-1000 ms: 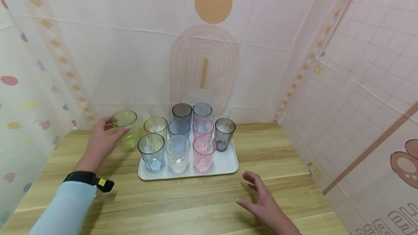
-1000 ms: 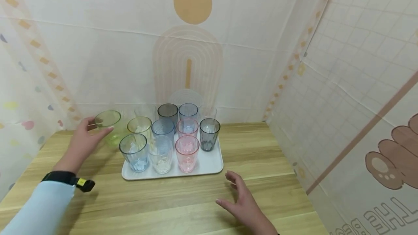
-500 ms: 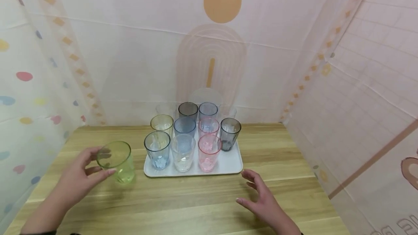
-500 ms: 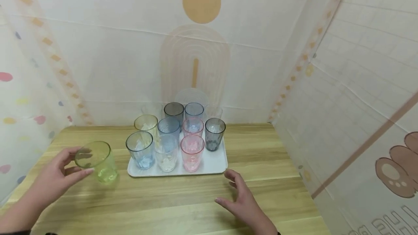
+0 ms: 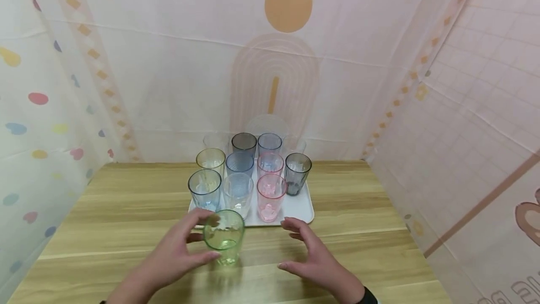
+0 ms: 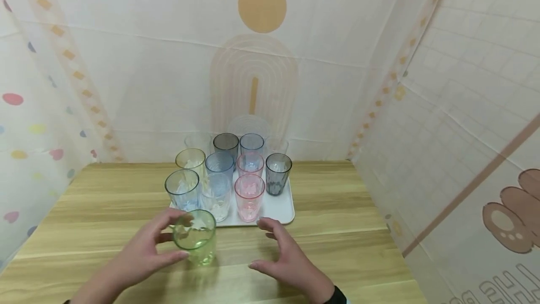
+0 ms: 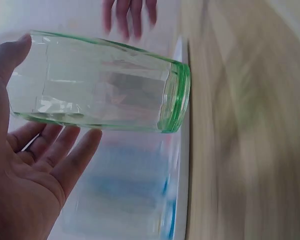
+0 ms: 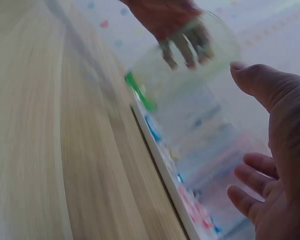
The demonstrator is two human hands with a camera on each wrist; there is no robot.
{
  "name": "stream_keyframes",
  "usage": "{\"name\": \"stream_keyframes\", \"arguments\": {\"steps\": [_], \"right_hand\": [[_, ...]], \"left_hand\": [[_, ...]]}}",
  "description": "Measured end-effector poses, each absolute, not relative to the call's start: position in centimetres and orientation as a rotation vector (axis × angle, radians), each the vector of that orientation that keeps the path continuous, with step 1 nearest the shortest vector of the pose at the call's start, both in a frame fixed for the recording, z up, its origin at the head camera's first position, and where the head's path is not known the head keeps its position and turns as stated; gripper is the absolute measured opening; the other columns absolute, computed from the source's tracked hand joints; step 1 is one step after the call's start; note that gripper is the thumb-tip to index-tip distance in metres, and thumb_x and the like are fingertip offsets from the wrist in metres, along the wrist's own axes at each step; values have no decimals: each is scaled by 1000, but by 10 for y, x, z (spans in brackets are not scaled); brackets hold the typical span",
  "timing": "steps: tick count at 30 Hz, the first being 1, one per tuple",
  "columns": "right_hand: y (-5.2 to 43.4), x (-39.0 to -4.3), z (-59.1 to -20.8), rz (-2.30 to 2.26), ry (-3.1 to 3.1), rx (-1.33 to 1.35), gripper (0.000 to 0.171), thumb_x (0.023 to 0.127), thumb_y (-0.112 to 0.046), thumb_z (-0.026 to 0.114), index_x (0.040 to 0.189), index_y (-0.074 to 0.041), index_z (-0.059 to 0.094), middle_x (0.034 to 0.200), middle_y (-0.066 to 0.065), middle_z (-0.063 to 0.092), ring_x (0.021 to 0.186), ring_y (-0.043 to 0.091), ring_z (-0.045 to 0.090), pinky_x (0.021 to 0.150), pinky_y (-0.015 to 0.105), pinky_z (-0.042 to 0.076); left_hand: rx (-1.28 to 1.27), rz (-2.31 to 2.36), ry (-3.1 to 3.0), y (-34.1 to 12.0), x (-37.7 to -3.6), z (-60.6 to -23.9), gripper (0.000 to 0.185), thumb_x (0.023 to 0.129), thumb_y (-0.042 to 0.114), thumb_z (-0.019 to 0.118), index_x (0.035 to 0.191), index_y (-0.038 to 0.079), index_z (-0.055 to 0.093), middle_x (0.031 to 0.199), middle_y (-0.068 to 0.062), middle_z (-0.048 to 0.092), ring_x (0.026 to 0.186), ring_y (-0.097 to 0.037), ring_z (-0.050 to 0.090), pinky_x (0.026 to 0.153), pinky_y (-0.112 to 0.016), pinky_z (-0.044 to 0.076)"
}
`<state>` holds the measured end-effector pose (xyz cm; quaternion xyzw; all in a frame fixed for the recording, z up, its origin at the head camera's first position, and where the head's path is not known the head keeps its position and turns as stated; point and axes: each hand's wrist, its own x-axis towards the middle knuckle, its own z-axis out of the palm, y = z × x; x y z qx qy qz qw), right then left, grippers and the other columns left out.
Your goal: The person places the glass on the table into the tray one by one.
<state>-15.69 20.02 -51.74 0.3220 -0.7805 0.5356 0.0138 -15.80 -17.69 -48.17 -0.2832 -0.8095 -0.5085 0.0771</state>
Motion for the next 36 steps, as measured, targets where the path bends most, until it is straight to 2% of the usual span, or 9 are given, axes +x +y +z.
{"name": "stream_keyframes", "arguments": {"steps": [3, 5, 10, 16, 20, 27, 32, 36], "right_hand": [[189, -157, -515, 1652, -2361, 1106, 93, 91, -13, 95, 166, -13, 40, 160, 8, 55, 147, 34, 55, 120, 48, 49], [182, -157, -514, 1642, -2317, 1168, 97, 89, -11, 95, 167, -10, 38, 161, 11, 54, 146, 34, 56, 119, 51, 50], [169, -154, -510, 1707, -2278, 1230, 101, 87, -7, 96, 168, -9, 36, 161, 13, 53, 144, 33, 58, 118, 52, 51], [161, -150, -508, 1736, -2250, 1194, 98, 88, -8, 96, 167, -11, 38, 156, 14, 59, 139, 39, 62, 114, 50, 55], [160, -149, -509, 1731, -2249, 1139, 95, 87, -9, 97, 164, -11, 42, 153, 13, 61, 136, 38, 63, 111, 49, 57], [164, -149, -514, 1732, -2267, 1080, 94, 85, -7, 97, 163, -12, 44, 149, 15, 66, 133, 38, 66, 112, 48, 57], [177, -147, -515, 1761, -2331, 925, 94, 83, -9, 99, 162, -16, 47, 146, 16, 68, 132, 40, 67, 114, 46, 56], [189, -147, -516, 1733, -2358, 833, 94, 82, -9, 99, 161, -15, 48, 145, 11, 70, 130, 39, 68, 112, 46, 57]], "left_hand": [[-933, -1608, -2418, -152, -158, -482, 67, 87, 24, 98, 143, 18, 61, 134, -2, 67, 121, -23, 68, 93, -39, 66], [-969, -1641, -2417, -139, -158, -483, 66, 88, 28, 98, 143, 19, 61, 135, -1, 66, 122, -24, 67, 93, -40, 66], [-1016, -1673, -2430, -119, -157, -484, 67, 89, 35, 97, 144, 21, 61, 137, -1, 65, 126, -25, 66, 95, -41, 66], [-1055, -1688, -2462, -107, -156, -483, 66, 91, 40, 94, 144, 23, 60, 139, 1, 64, 128, -25, 65, 98, -41, 65], [-1081, -1656, -2468, -106, -155, -484, 67, 92, 40, 93, 146, 22, 59, 141, 2, 63, 131, -22, 63, 100, -42, 64], [-1019, -1382, -2564, -119, -150, -487, 81, 91, 42, 94, 158, 26, 51, 149, 8, 61, 136, -17, 61, 109, -48, 59], [-820, -1003, -2646, -151, -147, -498, 88, 89, 48, 94, 159, 17, 53, 151, 2, 62, 136, -21, 63, 109, -53, 57], [-678, -747, -2642, -188, -149, -511, 94, 85, 51, 96, 158, 9, 54, 152, -9, 62, 138, -33, 61, 110, -61, 52]]}}
